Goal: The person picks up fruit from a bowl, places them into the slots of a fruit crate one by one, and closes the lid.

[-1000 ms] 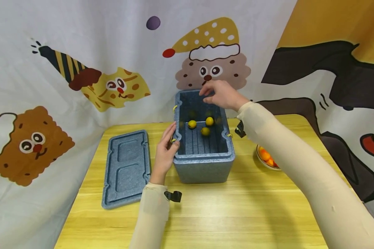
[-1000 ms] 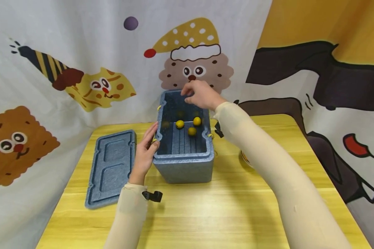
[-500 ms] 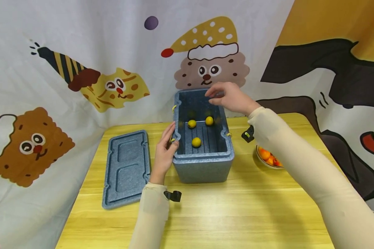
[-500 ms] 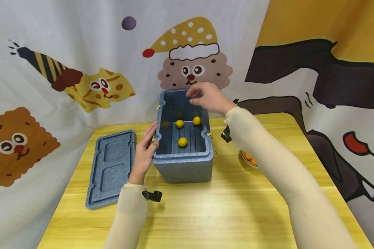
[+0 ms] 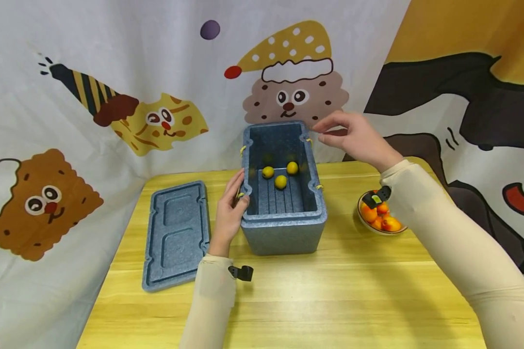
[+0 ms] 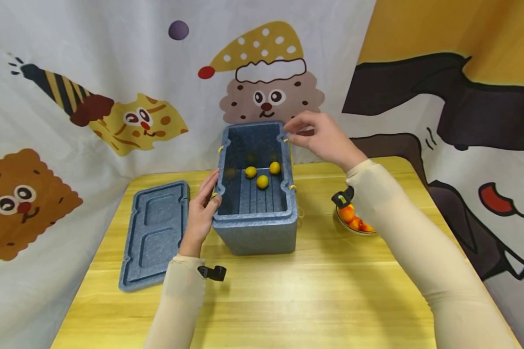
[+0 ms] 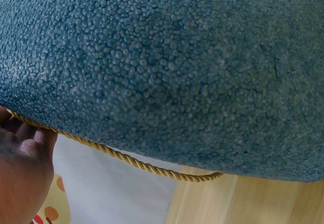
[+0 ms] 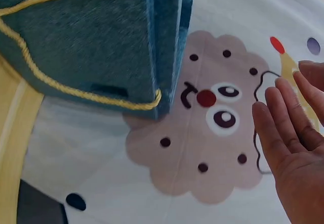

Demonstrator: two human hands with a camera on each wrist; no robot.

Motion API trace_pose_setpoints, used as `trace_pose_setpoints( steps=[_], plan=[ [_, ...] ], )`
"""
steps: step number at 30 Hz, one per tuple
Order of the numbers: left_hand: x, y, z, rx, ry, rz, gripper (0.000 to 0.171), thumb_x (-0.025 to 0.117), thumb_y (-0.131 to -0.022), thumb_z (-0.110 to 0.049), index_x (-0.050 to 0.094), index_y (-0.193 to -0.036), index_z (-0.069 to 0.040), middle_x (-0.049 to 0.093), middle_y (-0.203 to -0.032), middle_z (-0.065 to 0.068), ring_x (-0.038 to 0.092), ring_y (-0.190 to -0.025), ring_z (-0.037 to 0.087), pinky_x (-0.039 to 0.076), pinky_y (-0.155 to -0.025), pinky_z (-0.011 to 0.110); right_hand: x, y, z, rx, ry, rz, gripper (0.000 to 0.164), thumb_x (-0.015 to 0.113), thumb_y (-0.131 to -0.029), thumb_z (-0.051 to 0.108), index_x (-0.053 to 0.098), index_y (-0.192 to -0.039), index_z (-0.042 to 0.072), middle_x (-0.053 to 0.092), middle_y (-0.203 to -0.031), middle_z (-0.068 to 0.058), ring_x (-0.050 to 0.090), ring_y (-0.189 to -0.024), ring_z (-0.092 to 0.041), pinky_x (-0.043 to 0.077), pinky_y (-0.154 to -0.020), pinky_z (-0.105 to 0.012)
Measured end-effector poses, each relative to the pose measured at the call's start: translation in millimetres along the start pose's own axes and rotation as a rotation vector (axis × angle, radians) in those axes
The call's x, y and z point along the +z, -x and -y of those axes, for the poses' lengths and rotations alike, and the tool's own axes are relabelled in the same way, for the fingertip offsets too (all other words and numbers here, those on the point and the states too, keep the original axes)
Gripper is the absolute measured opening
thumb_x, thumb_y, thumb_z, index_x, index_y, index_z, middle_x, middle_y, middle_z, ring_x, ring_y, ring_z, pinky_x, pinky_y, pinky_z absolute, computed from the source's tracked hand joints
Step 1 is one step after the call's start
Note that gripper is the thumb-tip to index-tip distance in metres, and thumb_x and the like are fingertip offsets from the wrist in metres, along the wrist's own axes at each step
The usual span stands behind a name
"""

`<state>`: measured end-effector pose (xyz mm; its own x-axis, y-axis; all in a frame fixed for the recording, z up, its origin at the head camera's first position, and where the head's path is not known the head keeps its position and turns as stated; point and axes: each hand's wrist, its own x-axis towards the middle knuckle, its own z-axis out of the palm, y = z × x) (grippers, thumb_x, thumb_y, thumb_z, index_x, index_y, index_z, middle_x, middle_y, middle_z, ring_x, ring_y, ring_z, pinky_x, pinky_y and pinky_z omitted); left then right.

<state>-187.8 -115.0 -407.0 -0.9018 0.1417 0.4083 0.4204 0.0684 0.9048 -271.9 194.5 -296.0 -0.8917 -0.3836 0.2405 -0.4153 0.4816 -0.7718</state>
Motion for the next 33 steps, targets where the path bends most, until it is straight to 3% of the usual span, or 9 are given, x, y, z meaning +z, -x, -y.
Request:
trace_pose_setpoints(
  steps=[3,7,15,20,25,33],
  plan=[
    [-0.8,0.5,0.2,0.002,0.006,0.001,0.053,0.047,-0.092,0.011,0.037,-0.145,0.013,0.031,-0.153,0.025,0.048,-0.09,0.017,0.039,-0.068,0.022,-6,11,-4,0.023,0.001,-0.02,0.025,0.065,-0.096,0.019,0.069,-0.117,0.006,0.062,-0.117,-0.006,0.056,-0.109,-0.018,0.045,-0.094,-0.033],
    [-1.5,0.8,0.8,0.008,0.005,0.006,0.053,0.046,-0.093,0.012,0.036,-0.145,0.013,0.031,-0.153,0.026,0.042,-0.071,0.012,0.038,-0.066,0.022,-13,27,-11,0.057,0.017,-0.053,0.026,0.066,-0.095,0.022,0.07,-0.116,0.008,0.063,-0.118,-0.005,0.059,-0.108,-0.018,0.046,-0.09,-0.024],
    [-1.6,0.8,0.6,0.006,-0.013,-0.002,0.053,0.047,-0.093,0.011,0.037,-0.145,0.012,0.032,-0.152,0.025,0.042,-0.07,0.013,0.038,-0.065,0.022,-22,63,-21,0.147,0.042,-0.109,0.03,0.066,-0.095,0.025,0.069,-0.12,0.009,0.065,-0.119,-0.006,0.062,-0.1,-0.013,0.046,-0.082,-0.017],
    [-1.7,0.6,-0.9,0.005,-0.008,-0.009,0.053,0.047,-0.092,0.011,0.037,-0.144,0.013,0.032,-0.152,0.026,0.046,-0.081,0.015,0.038,-0.067,0.022,-22,82,-31,0.197,0.06,-0.117,0.031,0.066,-0.095,0.025,0.068,-0.123,0.013,0.064,-0.122,-0.005,0.06,-0.103,-0.011,0.044,-0.083,-0.014],
    [-2.0,0.7,-0.6,0.009,0.01,-0.018,0.053,0.047,-0.091,0.012,0.038,-0.143,0.014,0.032,-0.151,0.027,0.047,-0.082,0.015,0.039,-0.067,0.021,-15,94,-43,0.178,-0.001,-0.13,0.026,0.067,-0.094,0.016,0.069,-0.119,0.009,0.063,-0.121,-0.006,0.058,-0.105,-0.012,0.044,-0.085,-0.014],
    [0.2,0.5,-0.3,0.011,0.007,-0.003,0.053,0.047,-0.092,0.011,0.038,-0.145,0.012,0.032,-0.152,0.026,0.047,-0.098,0.029,0.039,-0.069,0.021,-6,113,-63,0.17,-0.011,-0.172,0.025,0.067,-0.094,0.012,0.068,-0.117,0.004,0.063,-0.119,-0.009,0.061,-0.103,-0.011,0.045,-0.084,-0.013]
  ],
)
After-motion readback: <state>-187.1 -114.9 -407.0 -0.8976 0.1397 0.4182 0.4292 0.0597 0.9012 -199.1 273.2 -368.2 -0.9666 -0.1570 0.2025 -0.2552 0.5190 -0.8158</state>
